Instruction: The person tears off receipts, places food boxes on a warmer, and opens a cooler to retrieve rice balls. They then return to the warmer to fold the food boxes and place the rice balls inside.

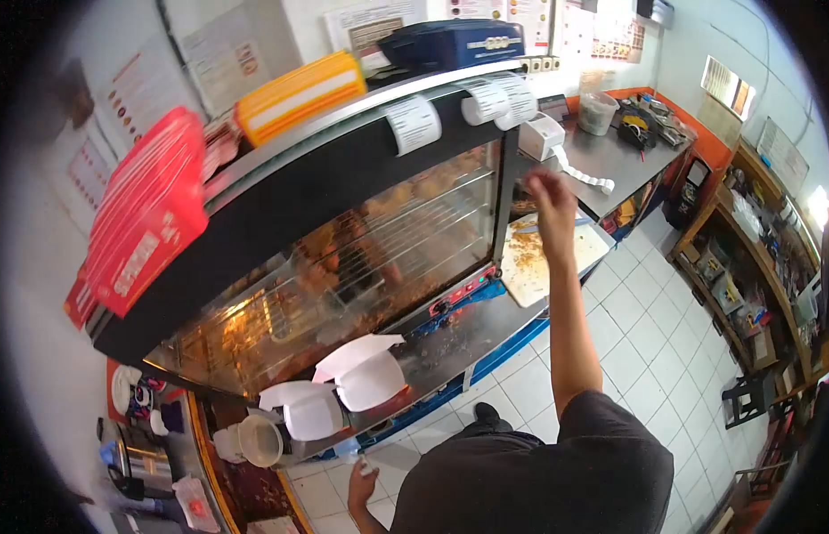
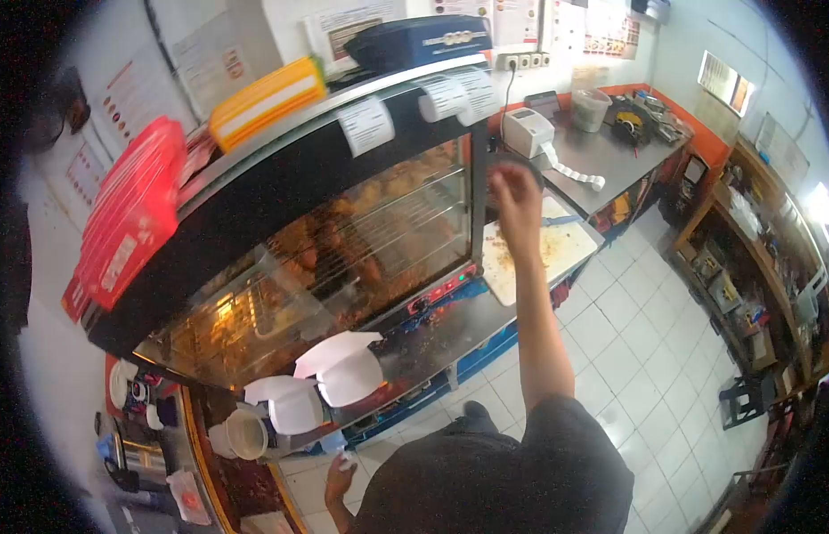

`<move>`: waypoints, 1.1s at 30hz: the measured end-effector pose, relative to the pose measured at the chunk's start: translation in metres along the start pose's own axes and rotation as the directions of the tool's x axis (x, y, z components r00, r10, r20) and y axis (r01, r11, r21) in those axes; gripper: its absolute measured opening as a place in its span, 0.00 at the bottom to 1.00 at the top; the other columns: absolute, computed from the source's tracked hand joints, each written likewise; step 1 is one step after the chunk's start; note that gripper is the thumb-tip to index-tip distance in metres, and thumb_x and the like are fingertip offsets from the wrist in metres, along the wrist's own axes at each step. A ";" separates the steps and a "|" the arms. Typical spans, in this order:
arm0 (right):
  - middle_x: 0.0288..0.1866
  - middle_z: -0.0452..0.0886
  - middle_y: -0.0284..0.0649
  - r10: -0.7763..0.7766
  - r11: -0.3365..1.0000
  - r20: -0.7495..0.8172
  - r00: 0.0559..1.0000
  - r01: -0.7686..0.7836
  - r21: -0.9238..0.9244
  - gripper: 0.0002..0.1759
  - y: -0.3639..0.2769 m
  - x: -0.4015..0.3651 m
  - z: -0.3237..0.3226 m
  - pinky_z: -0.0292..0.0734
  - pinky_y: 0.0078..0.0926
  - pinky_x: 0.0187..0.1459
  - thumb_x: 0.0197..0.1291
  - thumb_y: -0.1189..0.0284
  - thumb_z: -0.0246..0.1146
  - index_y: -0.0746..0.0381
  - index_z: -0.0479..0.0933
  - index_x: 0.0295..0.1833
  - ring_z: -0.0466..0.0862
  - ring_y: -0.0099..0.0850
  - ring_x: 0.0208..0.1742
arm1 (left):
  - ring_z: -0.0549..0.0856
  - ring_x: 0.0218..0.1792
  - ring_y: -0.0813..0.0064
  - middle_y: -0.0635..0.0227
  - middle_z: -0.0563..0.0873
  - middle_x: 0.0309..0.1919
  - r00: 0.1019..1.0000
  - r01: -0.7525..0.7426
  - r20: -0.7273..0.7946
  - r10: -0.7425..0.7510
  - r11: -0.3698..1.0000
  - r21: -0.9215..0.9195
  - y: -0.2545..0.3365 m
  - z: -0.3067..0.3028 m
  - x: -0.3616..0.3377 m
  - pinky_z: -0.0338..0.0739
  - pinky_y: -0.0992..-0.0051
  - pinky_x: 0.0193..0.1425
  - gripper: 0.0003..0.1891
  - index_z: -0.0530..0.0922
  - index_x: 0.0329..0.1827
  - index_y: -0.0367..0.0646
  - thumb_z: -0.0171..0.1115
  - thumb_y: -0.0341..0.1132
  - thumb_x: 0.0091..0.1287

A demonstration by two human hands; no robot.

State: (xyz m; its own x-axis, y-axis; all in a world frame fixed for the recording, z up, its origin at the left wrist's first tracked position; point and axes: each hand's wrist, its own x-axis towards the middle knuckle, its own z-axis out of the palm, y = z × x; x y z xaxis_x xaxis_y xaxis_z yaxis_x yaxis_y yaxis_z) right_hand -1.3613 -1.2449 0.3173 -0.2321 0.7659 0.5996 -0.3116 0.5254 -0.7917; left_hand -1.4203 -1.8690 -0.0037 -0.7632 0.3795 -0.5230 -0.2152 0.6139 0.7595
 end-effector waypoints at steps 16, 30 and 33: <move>0.42 0.77 0.37 -0.202 0.920 0.101 0.974 0.154 0.361 0.18 -0.009 0.091 -0.007 0.68 0.21 0.50 0.76 0.65 0.50 0.64 0.61 0.63 0.75 0.21 0.45 | 0.84 0.55 0.61 0.57 0.79 0.63 0.995 0.076 0.066 -0.069 0.990 -0.122 -0.015 0.133 -0.001 0.76 0.68 0.60 0.29 0.73 0.66 0.38 0.66 0.42 0.64; 0.39 0.77 0.34 -0.048 0.863 0.211 0.976 -0.066 0.501 0.18 0.003 0.062 -0.024 0.67 0.17 0.44 0.73 0.68 0.54 0.62 0.64 0.63 0.74 0.17 0.41 | 0.84 0.51 0.61 0.57 0.80 0.59 0.985 0.167 0.065 -0.160 0.979 -0.118 -0.008 0.191 0.012 0.76 0.68 0.58 0.26 0.74 0.63 0.37 0.65 0.39 0.64; 0.40 0.78 0.35 -0.037 0.871 0.219 0.975 -0.075 0.485 0.18 -0.003 0.059 -0.028 0.67 0.17 0.44 0.73 0.68 0.55 0.63 0.64 0.62 0.74 0.17 0.41 | 0.84 0.51 0.61 0.57 0.80 0.58 0.988 0.151 0.058 -0.145 0.982 -0.117 -0.007 0.195 0.017 0.76 0.68 0.57 0.26 0.74 0.63 0.37 0.65 0.38 0.64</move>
State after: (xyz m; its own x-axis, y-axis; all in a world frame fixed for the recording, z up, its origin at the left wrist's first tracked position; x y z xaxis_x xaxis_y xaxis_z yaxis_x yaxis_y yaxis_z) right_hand -1.3482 -1.1911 0.3517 -0.4163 0.6461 0.6398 -0.7008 0.2202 -0.6785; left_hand -1.3132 -1.7320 -0.0937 -0.6869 0.3262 -0.6494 -0.3978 0.5791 0.7116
